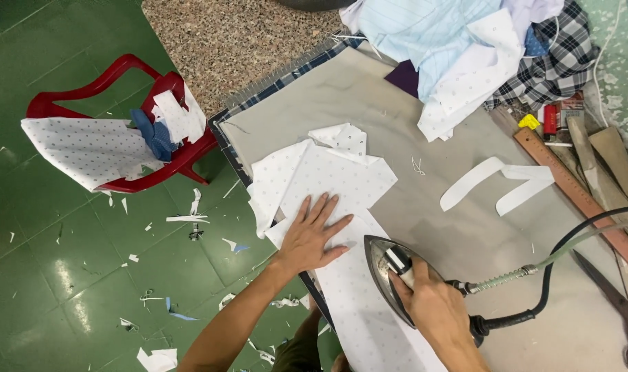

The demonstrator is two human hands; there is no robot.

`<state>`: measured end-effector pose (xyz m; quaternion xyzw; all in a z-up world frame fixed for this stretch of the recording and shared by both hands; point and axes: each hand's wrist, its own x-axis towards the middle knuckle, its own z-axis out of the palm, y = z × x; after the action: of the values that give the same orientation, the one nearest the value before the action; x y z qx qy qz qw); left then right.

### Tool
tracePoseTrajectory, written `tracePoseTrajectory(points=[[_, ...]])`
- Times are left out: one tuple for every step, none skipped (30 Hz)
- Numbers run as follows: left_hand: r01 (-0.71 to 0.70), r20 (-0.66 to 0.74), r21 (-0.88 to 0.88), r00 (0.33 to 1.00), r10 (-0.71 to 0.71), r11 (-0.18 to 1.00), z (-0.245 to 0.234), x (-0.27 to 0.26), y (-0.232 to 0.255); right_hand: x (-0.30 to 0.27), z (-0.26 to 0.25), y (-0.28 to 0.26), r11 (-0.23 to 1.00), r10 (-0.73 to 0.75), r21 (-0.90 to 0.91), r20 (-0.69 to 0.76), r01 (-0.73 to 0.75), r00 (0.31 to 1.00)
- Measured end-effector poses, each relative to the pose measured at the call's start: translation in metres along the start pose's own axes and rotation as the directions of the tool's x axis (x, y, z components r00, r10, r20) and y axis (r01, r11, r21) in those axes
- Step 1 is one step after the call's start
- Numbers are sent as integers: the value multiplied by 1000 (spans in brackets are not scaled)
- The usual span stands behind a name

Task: The person irons a white patterned fabric piece on a work table using a steam iron and a black pressing block. They repeatedly smooth, fold, and press the fabric, moving it around the table to reach different sections.

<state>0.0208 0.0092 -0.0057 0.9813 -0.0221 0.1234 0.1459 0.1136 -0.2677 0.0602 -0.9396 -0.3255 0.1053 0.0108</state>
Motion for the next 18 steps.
tracePoseTrajectory(points=[[-4,-23,-23,1000,3,1000,-1,0,0,5,-2,-4,999,-37,-3,-62,37,997],[-1,-25,-24,1000,1,1000,0,0,0,11,-5,-9,999,-40,-5,-61,40,997],[1,-9,-23,1000,-2,1000,0,0,-1,17,-8,-13,998,-57,-13,-83,56,995],[7,6,-23,1000,-7,1000,0,-1,0,22,-10,-17,997,-76,-21,-102,74,992],[13,5,-24,1000,-13,1000,-1,-1,0,26,-8,-19,997,-81,-24,-99,79,992],[11,1,-25,1000,-11,1000,-3,0,0,30,-6,-20,996,-86,-42,-107,82,991],[8,-4,-26,1000,-8,1000,-4,0,0,34,-4,-22,995,-91,-60,-114,84,989],[12,-6,-28,1000,-12,1000,-4,0,-1,38,-4,-23,994,-94,-63,-113,87,989],[17,2,-37,1000,-17,999,-3,-1,-1,41,-4,-25,997,-72,-40,-65,70,995],[22,9,-46,1000,-21,999,-2,-1,-2,45,-4,-26,999,-50,-17,-19,50,999],[23,7,-47,1000,-23,999,-2,-2,-2,47,-6,-28,998,-52,-20,-18,51,999],[29,13,-45,1000,-28,999,-2,-2,-2,49,-8,-30,998,-59,-19,-9,59,998],[34,19,-42,999,-33,999,-1,-2,-2,51,-10,-31,998,-66,-18,1,66,998],[34,17,-44,999,-33,998,0,-3,-2,52,-8,-30,998,-65,-21,1,65,998],[37,8,-50,999,-37,998,0,-3,-1,53,-6,-29,995,-89,-45,-22,87,996],[40,-1,-55,999,-40,998,1,-4,-1,54,-4,-29,992,-112,-70,-45,109,993],[40,-2,-57,999,-41,998,2,-4,-2,56,-4,-29,991,-112,-72,-44,109,993],[39,-8,-59,999,-40,997,3,-4,-2,58,-4,-30,992,-107,-67,-22,106,994]])
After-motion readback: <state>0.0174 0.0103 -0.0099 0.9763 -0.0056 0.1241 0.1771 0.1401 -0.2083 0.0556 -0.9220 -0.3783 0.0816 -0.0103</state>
